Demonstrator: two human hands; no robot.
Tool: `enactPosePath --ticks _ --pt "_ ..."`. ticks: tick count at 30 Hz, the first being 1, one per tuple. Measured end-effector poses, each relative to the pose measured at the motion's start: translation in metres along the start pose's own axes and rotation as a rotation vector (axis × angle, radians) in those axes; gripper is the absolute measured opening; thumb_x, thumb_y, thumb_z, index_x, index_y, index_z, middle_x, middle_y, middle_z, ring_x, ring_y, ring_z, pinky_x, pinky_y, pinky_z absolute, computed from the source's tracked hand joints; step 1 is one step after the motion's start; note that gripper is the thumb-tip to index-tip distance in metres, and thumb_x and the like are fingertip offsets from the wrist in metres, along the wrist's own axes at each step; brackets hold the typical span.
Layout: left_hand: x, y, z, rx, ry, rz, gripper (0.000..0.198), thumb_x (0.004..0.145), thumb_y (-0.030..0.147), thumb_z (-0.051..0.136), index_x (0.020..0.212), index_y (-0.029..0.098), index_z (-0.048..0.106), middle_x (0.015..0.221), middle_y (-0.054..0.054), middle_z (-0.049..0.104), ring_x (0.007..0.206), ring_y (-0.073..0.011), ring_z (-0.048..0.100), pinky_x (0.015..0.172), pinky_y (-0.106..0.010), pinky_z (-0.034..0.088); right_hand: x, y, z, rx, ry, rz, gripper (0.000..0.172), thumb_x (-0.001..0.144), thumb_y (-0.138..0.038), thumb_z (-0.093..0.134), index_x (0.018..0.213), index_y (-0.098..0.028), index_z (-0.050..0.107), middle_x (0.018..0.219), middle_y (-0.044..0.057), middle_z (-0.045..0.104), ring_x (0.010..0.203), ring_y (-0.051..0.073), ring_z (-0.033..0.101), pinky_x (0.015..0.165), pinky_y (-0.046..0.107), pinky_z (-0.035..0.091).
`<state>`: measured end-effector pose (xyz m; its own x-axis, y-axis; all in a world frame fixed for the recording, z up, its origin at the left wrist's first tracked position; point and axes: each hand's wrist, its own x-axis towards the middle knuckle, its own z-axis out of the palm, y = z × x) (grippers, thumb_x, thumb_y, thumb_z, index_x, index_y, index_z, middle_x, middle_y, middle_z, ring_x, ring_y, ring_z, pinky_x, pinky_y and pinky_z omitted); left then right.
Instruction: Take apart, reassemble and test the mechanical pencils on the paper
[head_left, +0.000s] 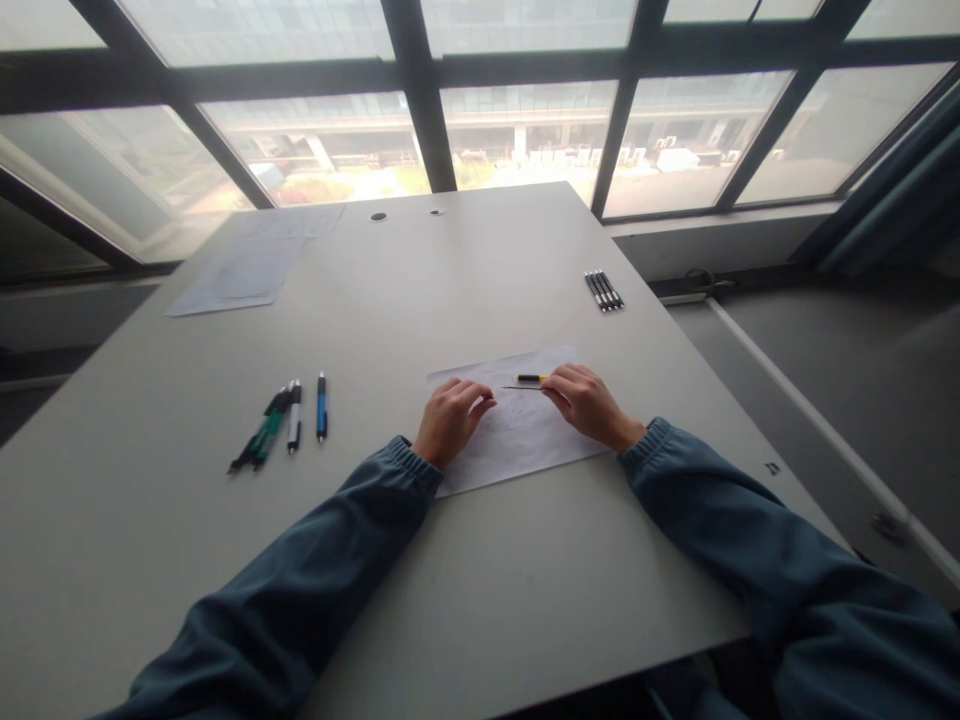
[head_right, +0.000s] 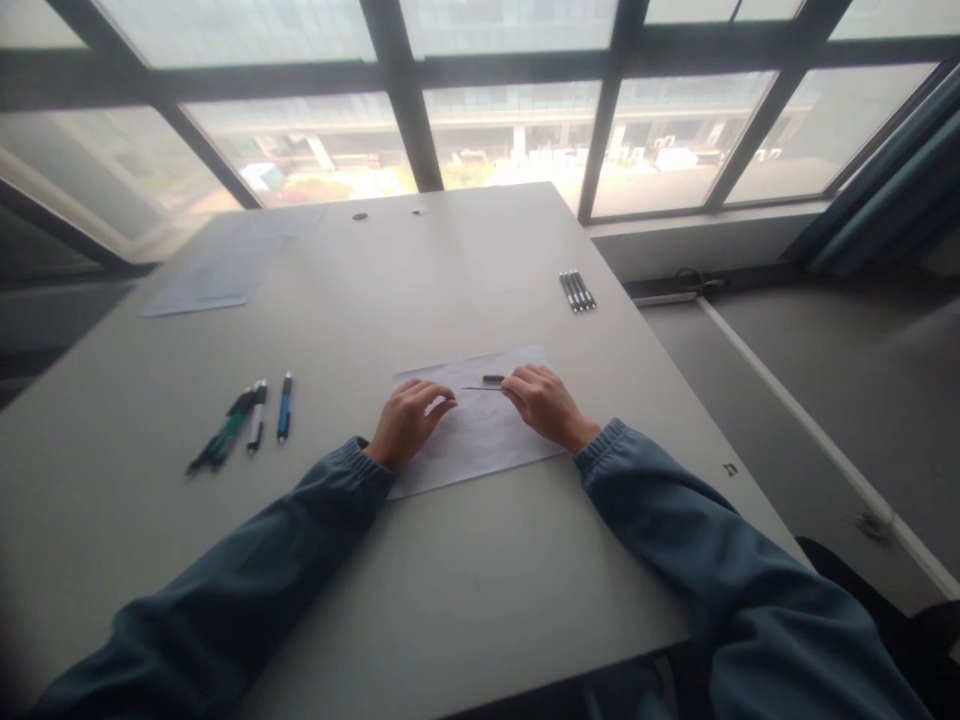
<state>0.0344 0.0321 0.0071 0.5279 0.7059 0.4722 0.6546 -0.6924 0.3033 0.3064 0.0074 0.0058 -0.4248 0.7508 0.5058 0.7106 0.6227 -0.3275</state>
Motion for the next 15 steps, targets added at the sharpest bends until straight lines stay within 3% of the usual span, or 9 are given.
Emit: enactPosePath --ticks 15 --pt "0.0044 0.0012 0.0034 -0.228 0.161 0.009 0.014 0.091 0.036 0.07 0.095 0.023 0.072 0.089 -0.003 0.075 0.083 -0.0194 0.063 0.083 -0.037 0.052 -0.0004 -0.0015 0.0006 0.012 -0.016 -0.026 0.021 0.103 -0.025 0.049 0.093 -0.021 0.066 0.093 0.008 0.068 0.088 0.021 0.058 0.081 0.035 0.043"
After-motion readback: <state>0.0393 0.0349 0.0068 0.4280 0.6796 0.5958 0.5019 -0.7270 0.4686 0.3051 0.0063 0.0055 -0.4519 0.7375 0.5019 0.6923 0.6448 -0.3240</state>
